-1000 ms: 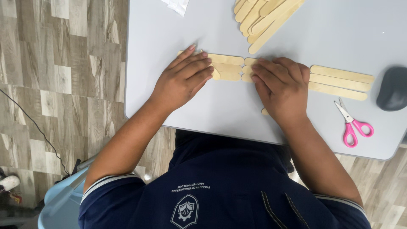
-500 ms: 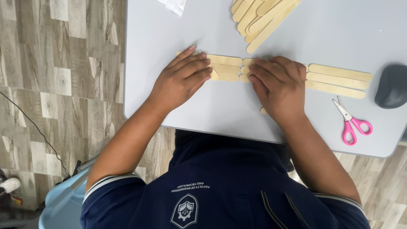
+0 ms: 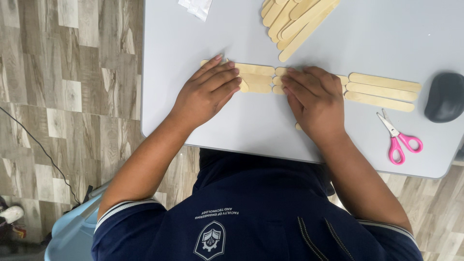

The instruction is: The person arranges multiple popsicle sticks in parallel rows on a white table. They cut one stick with scissors, then use a hot glue gun to attach the cut piece to the assembled rows. The person continues to align and press the sticks into place.

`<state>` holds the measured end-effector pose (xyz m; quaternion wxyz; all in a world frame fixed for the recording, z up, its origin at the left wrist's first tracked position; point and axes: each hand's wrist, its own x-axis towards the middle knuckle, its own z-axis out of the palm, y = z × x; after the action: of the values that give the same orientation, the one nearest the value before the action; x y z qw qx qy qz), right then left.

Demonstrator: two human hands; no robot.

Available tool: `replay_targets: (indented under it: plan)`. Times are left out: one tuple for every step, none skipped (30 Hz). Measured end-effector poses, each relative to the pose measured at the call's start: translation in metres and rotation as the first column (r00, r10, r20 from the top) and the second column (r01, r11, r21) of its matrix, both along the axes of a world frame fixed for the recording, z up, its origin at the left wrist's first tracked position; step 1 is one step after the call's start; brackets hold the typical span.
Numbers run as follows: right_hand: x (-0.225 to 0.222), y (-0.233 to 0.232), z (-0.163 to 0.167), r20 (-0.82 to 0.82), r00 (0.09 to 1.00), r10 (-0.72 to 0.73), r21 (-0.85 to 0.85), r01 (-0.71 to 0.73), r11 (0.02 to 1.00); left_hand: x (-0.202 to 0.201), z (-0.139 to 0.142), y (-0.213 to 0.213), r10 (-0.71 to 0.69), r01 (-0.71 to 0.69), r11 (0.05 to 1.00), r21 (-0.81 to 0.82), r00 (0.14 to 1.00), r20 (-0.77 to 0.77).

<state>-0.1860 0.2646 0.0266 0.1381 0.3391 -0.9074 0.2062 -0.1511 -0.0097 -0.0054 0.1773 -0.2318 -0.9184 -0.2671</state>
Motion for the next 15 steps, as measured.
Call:
replay_targets:
  plan:
    - [0.0001,0.0000,-0.0001,-0.004,1.000,0.001,0.003,-0.001,1.000,-0.0002,0.0001,0.0003,0.002,-0.002,1.000,-0.002,1.000,-0.007]
    - [0.0000,0.0000,-0.0005,-0.009,1.000,0.001,0.006,-0.001,1.000,-0.0004,0.0002,0.0005,0.000,0.000,1.000,0.000,1.000,-0.007]
    - [-0.0002,-0.0002,-0.0009,-0.009,1.000,0.001,-0.004,-0.001,1.000,-0.0005,0.0003,0.0008,-0.002,0.002,1.000,0.002,1.000,-0.006]
    - [-0.0003,-0.0004,-0.0013,-0.007,1.000,0.002,-0.013,-0.002,1.000,-0.0003,0.0006,0.0011,-0.004,0.004,1.000,0.004,1.000,-0.003]
    - [-0.0003,-0.0005,-0.0016,-0.003,1.000,0.002,-0.022,-0.002,1.000,0.0001,0.0010,0.0011,-0.004,0.004,1.000,0.001,1.000,-0.002]
    - [-0.0003,-0.0005,-0.0019,-0.006,1.000,0.000,-0.018,0.000,1.000,0.0003,0.0014,0.0010,-0.005,0.005,1.000,-0.002,1.000,-0.001]
    - [-0.0005,-0.0005,-0.0022,-0.011,1.000,-0.002,-0.015,0.002,1.000,0.0002,0.0018,0.0008,-0.006,0.006,1.000,-0.006,1.000,-0.002]
    - [-0.0009,-0.0003,-0.0024,-0.018,1.000,-0.004,-0.011,0.004,1.000,0.0000,0.0019,0.0008,-0.008,0.008,1.000,-0.005,1.000,-0.004]
    - [-0.0011,-0.0001,-0.0023,-0.013,1.000,0.000,-0.013,0.000,1.000,-0.0003,0.0022,0.0007,-0.010,0.010,1.000,-0.004,1.000,-0.007]
    - [-0.0013,0.0004,-0.0023,-0.007,1.000,0.004,-0.014,-0.005,1.000,-0.0004,0.0021,0.0009,-0.012,0.012,1.000,-0.003,1.000,-0.009]
    - [-0.0018,0.0005,-0.0021,-0.002,1.000,0.009,-0.017,-0.009,1.000,-0.0008,0.0022,0.0009,-0.013,0.013,1.000,-0.002,1.000,-0.009]
    - [-0.0017,0.0004,-0.0021,0.001,1.000,0.014,-0.018,-0.014,1.000,-0.0008,0.0020,0.0009,-0.013,0.013,1.000,-0.001,1.000,-0.007]
    - [-0.0019,0.0004,-0.0017,0.003,1.000,0.019,-0.019,-0.019,1.000,-0.0009,0.0020,0.0011,-0.014,0.014,1.000,0.000,1.000,-0.006]
    - [-0.0024,0.0001,-0.0015,0.003,1.000,0.024,-0.021,-0.024,0.999,-0.0012,0.0019,0.0010,-0.013,0.013,1.000,0.000,1.000,-0.007]
    - [-0.0026,-0.0001,-0.0010,0.012,1.000,0.029,-0.029,-0.029,0.999,-0.0011,0.0019,0.0011,-0.013,0.013,1.000,0.000,1.000,-0.008]
